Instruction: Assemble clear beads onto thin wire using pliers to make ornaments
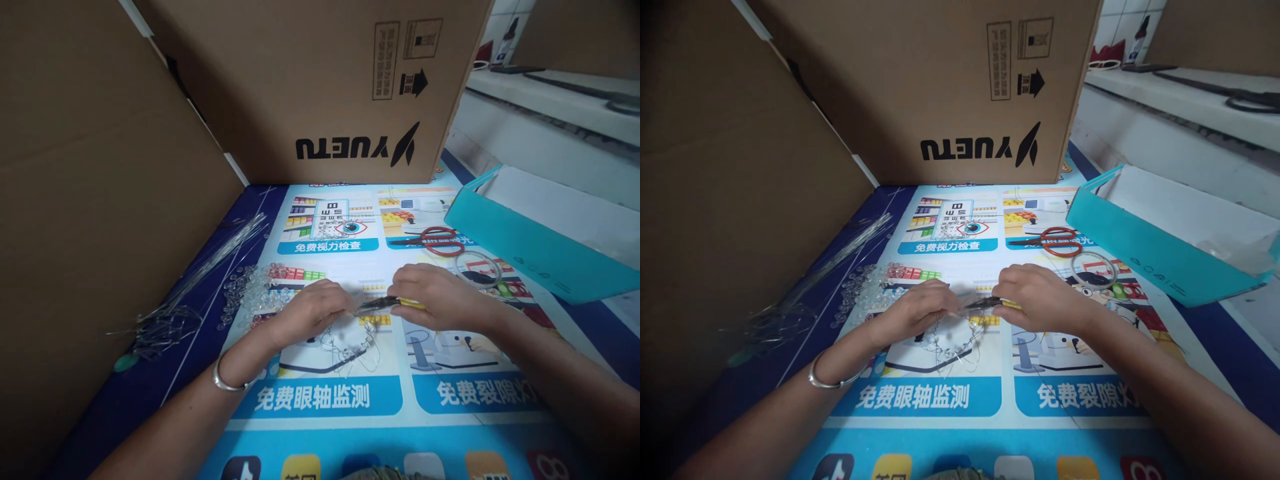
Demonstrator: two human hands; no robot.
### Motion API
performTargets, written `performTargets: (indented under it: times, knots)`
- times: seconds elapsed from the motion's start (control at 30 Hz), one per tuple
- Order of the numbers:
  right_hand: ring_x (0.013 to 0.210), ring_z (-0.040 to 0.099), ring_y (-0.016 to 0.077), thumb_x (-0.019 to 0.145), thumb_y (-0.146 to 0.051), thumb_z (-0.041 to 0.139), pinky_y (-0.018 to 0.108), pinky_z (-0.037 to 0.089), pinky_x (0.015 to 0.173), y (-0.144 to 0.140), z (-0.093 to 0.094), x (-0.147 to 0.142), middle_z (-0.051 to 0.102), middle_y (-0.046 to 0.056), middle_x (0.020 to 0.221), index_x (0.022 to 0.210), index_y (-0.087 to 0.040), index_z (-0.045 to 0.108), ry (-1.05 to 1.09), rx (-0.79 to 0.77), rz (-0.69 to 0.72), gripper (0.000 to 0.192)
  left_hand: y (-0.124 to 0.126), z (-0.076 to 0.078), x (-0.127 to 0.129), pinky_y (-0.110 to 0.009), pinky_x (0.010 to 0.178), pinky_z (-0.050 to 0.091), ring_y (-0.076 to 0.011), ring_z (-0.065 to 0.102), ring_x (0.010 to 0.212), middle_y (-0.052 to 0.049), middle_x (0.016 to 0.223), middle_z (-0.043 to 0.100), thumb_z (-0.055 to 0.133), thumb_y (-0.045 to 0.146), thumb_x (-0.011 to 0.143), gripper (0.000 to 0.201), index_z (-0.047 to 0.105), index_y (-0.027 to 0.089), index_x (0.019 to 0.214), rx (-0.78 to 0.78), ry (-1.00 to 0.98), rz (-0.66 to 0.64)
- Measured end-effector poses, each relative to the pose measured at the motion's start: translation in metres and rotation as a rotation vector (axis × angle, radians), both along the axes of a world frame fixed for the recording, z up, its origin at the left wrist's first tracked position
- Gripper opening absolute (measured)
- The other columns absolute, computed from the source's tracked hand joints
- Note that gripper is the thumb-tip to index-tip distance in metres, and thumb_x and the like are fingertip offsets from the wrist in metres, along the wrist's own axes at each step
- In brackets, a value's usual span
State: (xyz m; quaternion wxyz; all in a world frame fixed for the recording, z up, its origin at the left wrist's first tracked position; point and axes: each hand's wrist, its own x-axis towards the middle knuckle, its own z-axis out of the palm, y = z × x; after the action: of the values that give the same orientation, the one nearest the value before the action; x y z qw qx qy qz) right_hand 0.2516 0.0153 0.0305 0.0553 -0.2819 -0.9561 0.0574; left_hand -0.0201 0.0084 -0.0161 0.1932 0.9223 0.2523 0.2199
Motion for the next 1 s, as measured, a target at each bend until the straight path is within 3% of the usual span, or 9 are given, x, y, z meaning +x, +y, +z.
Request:
performTargets:
  times: [0.17,0.4,0.7,1.0]
  knots:
    - [0.089,0.052,0.0206,0.088,-0.043,0.040,0.032,0.039,0.075,0.008,0.002,0.015,0.060,0.009,0.094,0.101,-0.017,0.061,-0.009,0.024,-0.132,0.035,0.004,0.005,-0.007,-0.029,0.077,0.042,-0.0152,0.056,0.084,-0.005,0.086,0.063,0.044,0.015,0.088,0.013,0.057,0.016,0.089,-0.051,0.026,0.062]
    - [0.088,0.053,0.0219,0.086,-0.043,0.043,0.035,0.038,0.077,0.008,-0.017,0.020,0.060,0.010,0.091,0.095,-0.018,0.063,-0.071,0.001,-0.109,0.034,0.007,0.000,-0.011,-0.028,0.077,0.044,-0.0135,0.058,0.082,-0.004,0.084,0.063,0.046,0.017,0.088,0.014,0.060,0.017,0.086,-0.194,-0.039,-0.027]
    - [0.088,0.052,0.0214,0.087,-0.042,0.042,0.034,0.037,0.077,0.000,-0.021,0.011,0.059,0.009,0.091,0.096,-0.018,0.062,-0.093,-0.002,-0.143,0.033,0.010,-0.001,-0.015,-0.028,0.076,0.047,-0.0132,0.059,0.082,-0.005,0.084,0.065,0.049,0.019,0.087,0.014,0.063,0.016,0.084,-0.300,-0.075,-0.086]
    - [0.085,0.049,0.0218,0.087,-0.037,0.047,0.034,0.033,0.074,-0.012,-0.019,0.002,0.058,0.008,0.086,0.091,-0.017,0.060,-0.182,0.238,-0.086,0.024,0.011,0.000,-0.018,-0.027,0.074,0.049,-0.0125,0.060,0.080,-0.005,0.082,0.065,0.051,0.019,0.086,0.014,0.064,0.017,0.083,-0.431,-0.090,-0.120]
